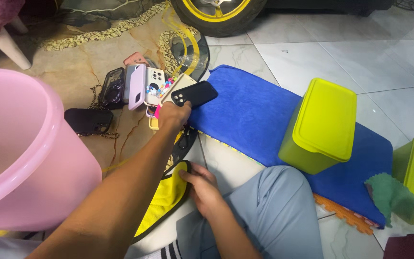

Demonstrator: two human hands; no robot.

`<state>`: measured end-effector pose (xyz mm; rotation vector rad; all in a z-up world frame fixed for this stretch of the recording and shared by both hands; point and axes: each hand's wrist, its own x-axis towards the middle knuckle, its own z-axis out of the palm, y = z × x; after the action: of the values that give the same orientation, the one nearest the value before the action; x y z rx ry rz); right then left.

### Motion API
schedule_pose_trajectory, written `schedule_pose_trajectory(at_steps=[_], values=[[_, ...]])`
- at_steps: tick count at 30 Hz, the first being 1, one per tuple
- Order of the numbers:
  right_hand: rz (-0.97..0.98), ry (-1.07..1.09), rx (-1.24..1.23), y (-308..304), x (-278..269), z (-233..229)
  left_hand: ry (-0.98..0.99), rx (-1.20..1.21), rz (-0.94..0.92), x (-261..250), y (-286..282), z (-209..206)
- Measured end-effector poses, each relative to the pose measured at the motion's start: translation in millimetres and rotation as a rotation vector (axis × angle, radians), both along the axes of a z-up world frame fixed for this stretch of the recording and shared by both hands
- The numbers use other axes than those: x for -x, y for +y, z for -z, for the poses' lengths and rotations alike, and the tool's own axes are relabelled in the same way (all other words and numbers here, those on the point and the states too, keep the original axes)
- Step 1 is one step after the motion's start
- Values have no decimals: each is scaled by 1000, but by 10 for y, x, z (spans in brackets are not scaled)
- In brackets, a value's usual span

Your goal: The person sits on the floor and wipes several phone cases with a cloth, handling them one at a time. After wiping each case, the person places it into a pink bucket. The person repeats this process for multiple cases of different colors.

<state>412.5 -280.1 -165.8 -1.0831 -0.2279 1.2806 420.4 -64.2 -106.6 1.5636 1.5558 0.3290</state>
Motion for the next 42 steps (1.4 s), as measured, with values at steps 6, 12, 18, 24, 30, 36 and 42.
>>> schedule_pose_trajectory(at_steps=[6, 12, 18, 24, 30, 36, 42], values=[[-118, -193, 177, -4, 45, 119, 210, -274, -34, -189, 119, 112], [-44, -584, 212, 12, 175, 293, 239, -220, -59, -223, 296, 172], [176, -632, 352, 138, 40, 240, -119, -56, -35, 210, 110, 72], [533, -576, 131, 51, -75, -6, -572, -112, -119, 1591, -819, 113], [196, -425, -145, -84, 304, -152, -877, -48, -336, 2188, -1469, 233], [-63, -255, -65, 119, 736, -204, -543, -345, -203, 2117, -1628, -186], [-162, 57, -111, 425, 607, -121, -450, -644, 8, 2201, -1671, -200]])
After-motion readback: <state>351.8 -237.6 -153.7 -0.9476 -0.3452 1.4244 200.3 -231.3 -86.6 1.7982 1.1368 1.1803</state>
